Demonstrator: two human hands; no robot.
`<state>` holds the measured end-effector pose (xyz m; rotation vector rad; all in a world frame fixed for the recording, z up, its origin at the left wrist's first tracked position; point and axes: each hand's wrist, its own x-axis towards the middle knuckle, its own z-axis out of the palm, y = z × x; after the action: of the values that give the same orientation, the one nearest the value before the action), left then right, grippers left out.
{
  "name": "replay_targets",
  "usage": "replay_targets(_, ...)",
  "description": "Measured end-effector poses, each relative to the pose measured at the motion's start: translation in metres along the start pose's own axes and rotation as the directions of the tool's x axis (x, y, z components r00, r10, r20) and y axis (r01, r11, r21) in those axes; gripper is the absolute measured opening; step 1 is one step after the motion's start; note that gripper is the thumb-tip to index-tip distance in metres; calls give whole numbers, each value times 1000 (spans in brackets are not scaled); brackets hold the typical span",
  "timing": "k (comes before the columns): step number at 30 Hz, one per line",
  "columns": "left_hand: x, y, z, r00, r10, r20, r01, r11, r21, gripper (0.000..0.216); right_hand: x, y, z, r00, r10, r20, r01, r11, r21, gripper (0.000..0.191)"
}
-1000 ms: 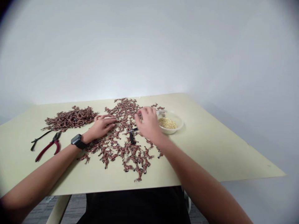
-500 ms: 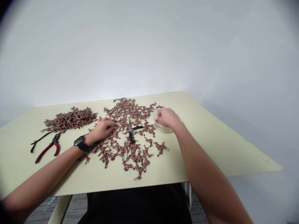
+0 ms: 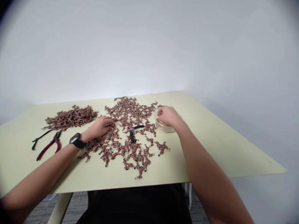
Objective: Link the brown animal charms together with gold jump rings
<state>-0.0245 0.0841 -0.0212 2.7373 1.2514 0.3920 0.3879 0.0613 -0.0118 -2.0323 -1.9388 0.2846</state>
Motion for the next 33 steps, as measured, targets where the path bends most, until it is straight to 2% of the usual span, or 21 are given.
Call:
replay_targets(10, 0, -1, -1, 997, 36, -66, -45, 987, -152, 13, -4, 0, -3, 999, -15, 52, 14, 1000, 16, 28)
replay_targets(13, 0, -3, -3, 996, 57, -67, -69, 979, -192, 19, -4, 1, -4, 999, -3, 38, 3, 1000, 4, 29)
replay_targets(16, 0, -4, -4, 993, 111, -49, -117, 982, -146, 22, -4, 1, -7, 1000, 0, 27, 0, 1000, -2, 29)
replay_targets(20, 0, -1, -5, 992, 115, -45, -119, 987, -104, 26, -7, -1, -11, 998, -24, 58, 23, 1000, 18, 26)
replay_targets(26, -1, 4, -8, 982, 166, 85, -155, 980, -121, 22, -7, 0, -12, 985, -45, 165, 19, 987, 158, 23)
replay_targets(30, -1, 6, -9, 985, 150, 81, -140, 983, -117, 22, -4, 3, -8, 987, -35, 155, 14, 991, 133, 23)
replay_targets(33, -1, 7, -10, 986, 151, 77, -141, 983, -119, 21, -2, 4, -7, 992, -35, 118, 23, 995, 98, 14)
